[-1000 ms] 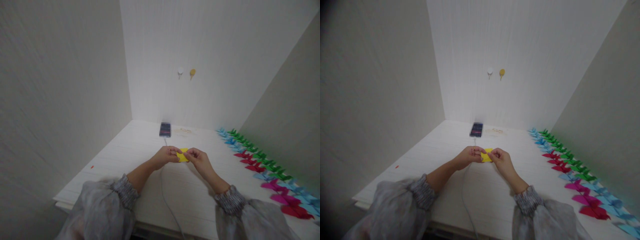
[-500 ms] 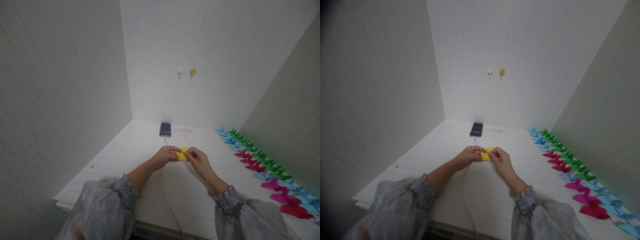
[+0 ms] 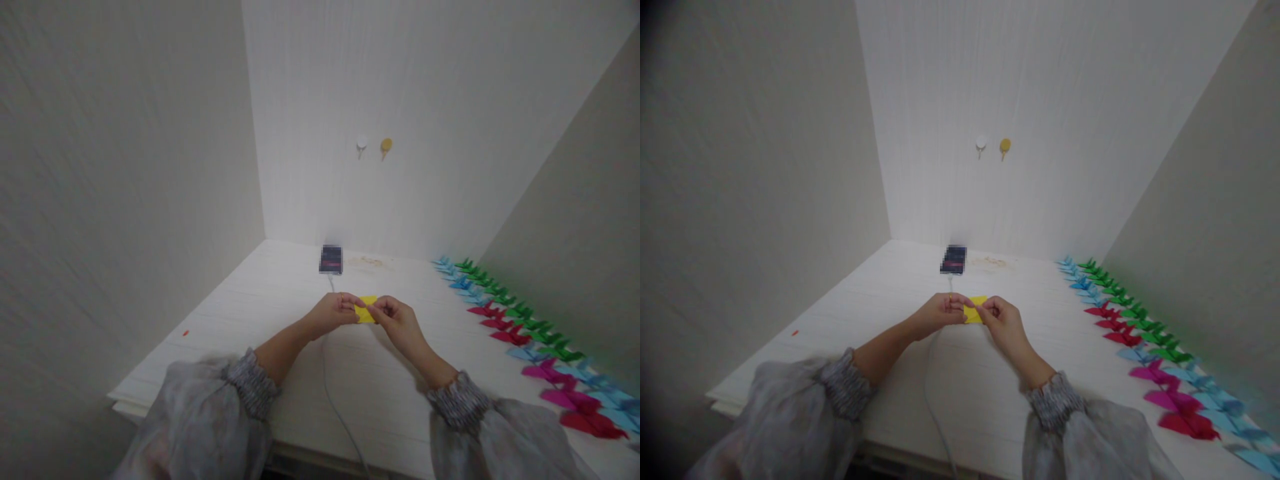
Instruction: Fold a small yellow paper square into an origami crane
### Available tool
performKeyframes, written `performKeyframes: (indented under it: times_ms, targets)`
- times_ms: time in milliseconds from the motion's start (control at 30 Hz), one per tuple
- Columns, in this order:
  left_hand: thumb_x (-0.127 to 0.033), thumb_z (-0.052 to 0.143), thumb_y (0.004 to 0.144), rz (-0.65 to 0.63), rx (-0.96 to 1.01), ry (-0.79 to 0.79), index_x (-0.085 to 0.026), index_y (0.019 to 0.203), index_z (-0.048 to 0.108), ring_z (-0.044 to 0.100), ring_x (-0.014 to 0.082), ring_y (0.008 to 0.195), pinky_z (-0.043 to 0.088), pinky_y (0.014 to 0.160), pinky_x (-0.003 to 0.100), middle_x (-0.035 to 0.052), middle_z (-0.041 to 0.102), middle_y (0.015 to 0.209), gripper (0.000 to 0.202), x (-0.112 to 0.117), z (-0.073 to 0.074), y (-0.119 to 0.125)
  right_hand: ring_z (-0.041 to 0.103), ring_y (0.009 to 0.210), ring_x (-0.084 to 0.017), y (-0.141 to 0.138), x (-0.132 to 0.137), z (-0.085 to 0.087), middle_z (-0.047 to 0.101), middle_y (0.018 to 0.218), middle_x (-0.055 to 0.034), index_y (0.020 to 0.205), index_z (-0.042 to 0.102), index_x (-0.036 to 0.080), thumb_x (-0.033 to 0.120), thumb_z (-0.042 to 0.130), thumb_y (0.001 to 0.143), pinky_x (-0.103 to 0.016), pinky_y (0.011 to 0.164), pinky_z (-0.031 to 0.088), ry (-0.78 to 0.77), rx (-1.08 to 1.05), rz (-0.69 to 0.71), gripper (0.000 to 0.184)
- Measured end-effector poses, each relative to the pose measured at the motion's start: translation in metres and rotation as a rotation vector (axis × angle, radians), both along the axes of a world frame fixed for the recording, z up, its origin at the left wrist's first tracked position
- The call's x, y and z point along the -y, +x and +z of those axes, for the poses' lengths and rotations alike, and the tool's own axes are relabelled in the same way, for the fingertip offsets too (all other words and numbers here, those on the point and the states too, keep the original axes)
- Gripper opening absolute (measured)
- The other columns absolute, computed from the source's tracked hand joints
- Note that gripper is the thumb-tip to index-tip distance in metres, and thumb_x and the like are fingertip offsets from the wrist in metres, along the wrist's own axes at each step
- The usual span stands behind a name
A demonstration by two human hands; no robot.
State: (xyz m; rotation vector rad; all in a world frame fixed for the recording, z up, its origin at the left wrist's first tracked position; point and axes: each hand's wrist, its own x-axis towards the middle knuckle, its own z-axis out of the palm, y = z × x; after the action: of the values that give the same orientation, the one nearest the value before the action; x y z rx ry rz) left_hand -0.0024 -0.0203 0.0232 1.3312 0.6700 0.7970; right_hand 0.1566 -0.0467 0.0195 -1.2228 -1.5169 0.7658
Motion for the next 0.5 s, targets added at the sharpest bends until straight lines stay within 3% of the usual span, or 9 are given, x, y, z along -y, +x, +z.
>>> performKeyframes:
  times_ms: [133,267,500]
  targets:
    - [-0.02,0.062,0.058,0.033,0.0,0.027,-0.01,0.082,0.056,0.049,0.0053,0.053,0.037,0.056,0.02,-0.0011,0.055,0.059,0.026,0.0026,0.001,0.0002,0.036,0.042,-0.008,-0.0016,0.0002,0.0008,0.041,0.047,0.0046,0.058,0.049,0.017,0.041,0.058,0.063,-0.021,0.041,0.027,0.002,-0.01,0.01,0.026]
    - [-0.018,0.067,0.052,0.042,0.014,0.019,-0.01,0.081,0.056,0.049,0.005,0.052,0.037,0.056,0.02,-0.0031,0.054,0.056,0.032,0.0023,-0.0003,0.0005,0.037,0.043,-0.008,-0.0031,0.0005,0.0008,0.043,0.048,0.0041,0.058,0.05,0.017,0.042,0.057,0.063,-0.021,0.041,0.028,0.009,-0.012,0.015,0.026]
    - [-0.018,0.068,0.051,0.029,0.013,0.0,-0.01,0.082,0.056,0.053,0.0075,0.057,0.039,0.06,0.023,-0.0003,0.057,0.062,0.035,-0.0004,-0.0031,0.0,0.039,0.042,-0.009,-0.0031,0.0,0.0013,0.045,0.047,0.0036,0.058,0.051,0.017,0.042,0.058,0.061,-0.021,0.041,0.028,-0.024,-0.007,-0.008,0.026]
